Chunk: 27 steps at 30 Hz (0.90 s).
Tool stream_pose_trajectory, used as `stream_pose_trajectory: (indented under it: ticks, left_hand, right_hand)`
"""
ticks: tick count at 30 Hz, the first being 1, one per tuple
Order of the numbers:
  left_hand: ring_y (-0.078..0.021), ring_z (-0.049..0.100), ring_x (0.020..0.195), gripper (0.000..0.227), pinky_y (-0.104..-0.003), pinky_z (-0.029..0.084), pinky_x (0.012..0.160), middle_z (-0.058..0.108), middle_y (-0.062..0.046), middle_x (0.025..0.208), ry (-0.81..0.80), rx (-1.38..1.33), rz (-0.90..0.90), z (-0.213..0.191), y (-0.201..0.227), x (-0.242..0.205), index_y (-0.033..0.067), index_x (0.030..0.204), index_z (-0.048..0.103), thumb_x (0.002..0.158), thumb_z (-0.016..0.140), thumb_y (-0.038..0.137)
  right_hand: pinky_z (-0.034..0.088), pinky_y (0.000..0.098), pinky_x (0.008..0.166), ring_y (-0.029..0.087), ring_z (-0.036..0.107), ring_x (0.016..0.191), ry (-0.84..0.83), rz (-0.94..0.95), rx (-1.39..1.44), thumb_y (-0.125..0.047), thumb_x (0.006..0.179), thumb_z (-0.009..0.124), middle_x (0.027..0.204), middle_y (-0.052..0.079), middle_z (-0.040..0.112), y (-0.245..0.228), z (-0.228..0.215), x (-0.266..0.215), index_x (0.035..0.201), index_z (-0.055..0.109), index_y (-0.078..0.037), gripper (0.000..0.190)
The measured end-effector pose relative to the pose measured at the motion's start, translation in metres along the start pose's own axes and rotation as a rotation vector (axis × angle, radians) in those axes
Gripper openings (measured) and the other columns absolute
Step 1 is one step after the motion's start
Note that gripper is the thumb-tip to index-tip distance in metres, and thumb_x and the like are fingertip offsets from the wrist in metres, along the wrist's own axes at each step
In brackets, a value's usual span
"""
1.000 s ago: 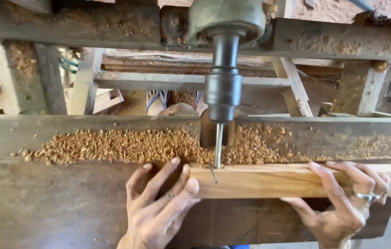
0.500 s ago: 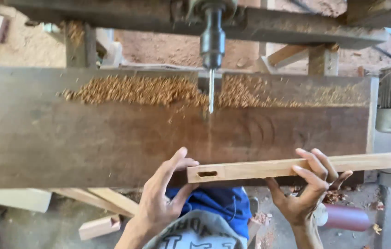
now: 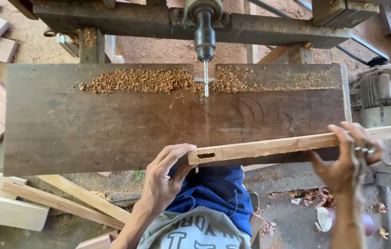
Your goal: Using a drill press to create mortise holes in wooden furniture components.
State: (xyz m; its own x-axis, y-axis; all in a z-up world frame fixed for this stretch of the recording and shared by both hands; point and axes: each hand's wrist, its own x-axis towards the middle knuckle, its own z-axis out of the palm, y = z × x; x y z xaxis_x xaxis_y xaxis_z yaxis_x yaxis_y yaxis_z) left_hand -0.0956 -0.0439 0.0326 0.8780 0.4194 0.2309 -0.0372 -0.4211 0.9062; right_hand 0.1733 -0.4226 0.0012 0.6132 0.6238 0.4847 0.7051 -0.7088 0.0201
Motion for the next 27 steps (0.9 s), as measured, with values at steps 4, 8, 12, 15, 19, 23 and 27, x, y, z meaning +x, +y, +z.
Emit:
stream_pose_trajectory:
  ticks: [4,8,12,15,19,23,27]
  left_hand:
    - [-0.0314,0.071,0.111,0.047,-0.037,0.058,0.092,0.07,-0.012,0.122,0.004,-0.014,0.041,-0.003,0.003,-0.001,0.0089,0.126,0.063,0.083,0.077,-0.002]
    - [-0.0345,0.07,0.106,0.052,-0.039,0.059,0.087,0.067,-0.015,0.121,-0.127,0.108,0.217,-0.014,0.014,-0.001,0.0116,0.127,0.068,0.08,0.071,-0.009]
    - [-0.032,0.075,0.102,0.035,-0.036,0.063,0.082,0.067,-0.012,0.124,-0.048,0.195,0.344,-0.021,0.003,0.0,0.017,0.113,0.069,0.086,0.074,-0.004]
    - [-0.034,0.076,0.106,0.028,-0.037,0.064,0.082,0.068,-0.015,0.13,-0.015,0.174,0.303,-0.022,-0.006,-0.01,0.0115,0.107,0.059,0.088,0.073,-0.003]
    - [-0.039,0.072,0.117,0.032,-0.038,0.065,0.087,0.066,-0.022,0.132,-0.021,0.1,0.39,-0.022,-0.003,-0.004,0.0051,0.101,0.04,0.093,0.07,-0.005]
    - [-0.0395,0.071,0.121,0.036,-0.039,0.065,0.089,0.068,-0.022,0.13,-0.035,0.087,0.387,-0.015,0.001,-0.001,0.0062,0.099,0.036,0.094,0.07,-0.004]
    - [-0.0385,0.072,0.121,0.037,-0.039,0.064,0.089,0.068,-0.021,0.131,-0.059,0.058,0.368,-0.009,-0.001,0.001,0.0066,0.1,0.035,0.095,0.071,-0.002]
  right_hand:
    - [0.023,0.0407,0.126,0.02,0.048,0.135,-0.153,-0.058,-0.312,-0.075,0.089,0.061,0.138,0.009,0.056,0.092,0.0,-0.026,0.131,0.058,-0.014,0.075]
    - [0.025,0.0391,0.126,0.019,0.055,0.132,-0.195,-0.027,-0.208,-0.062,0.088,0.076,0.129,0.005,0.062,0.083,-0.014,-0.022,0.126,0.058,-0.015,0.063]
    - [0.024,0.0475,0.128,0.018,0.065,0.12,-0.195,0.073,-0.018,-0.046,0.087,0.086,0.124,0.003,0.07,0.078,-0.008,-0.025,0.12,0.058,-0.015,0.053]
    - [0.024,0.0464,0.13,0.017,0.065,0.12,-0.18,0.082,0.041,-0.044,0.09,0.085,0.126,0.001,0.07,0.081,-0.008,-0.064,0.12,0.057,-0.015,0.05]
    - [0.026,0.0412,0.132,0.014,0.062,0.118,-0.157,0.142,0.054,-0.041,0.095,0.083,0.125,-0.002,0.068,0.082,-0.013,-0.103,0.12,0.057,-0.018,0.044]
    - [0.025,0.0433,0.128,0.015,0.062,0.115,-0.135,0.164,0.08,-0.04,0.089,0.086,0.122,-0.001,0.068,0.065,-0.024,-0.112,0.117,0.057,-0.017,0.046]
    - [0.025,0.0425,0.13,0.012,0.064,0.113,-0.167,0.205,0.013,-0.039,0.089,0.087,0.123,-0.002,0.07,0.072,-0.018,-0.136,0.116,0.06,-0.017,0.044]
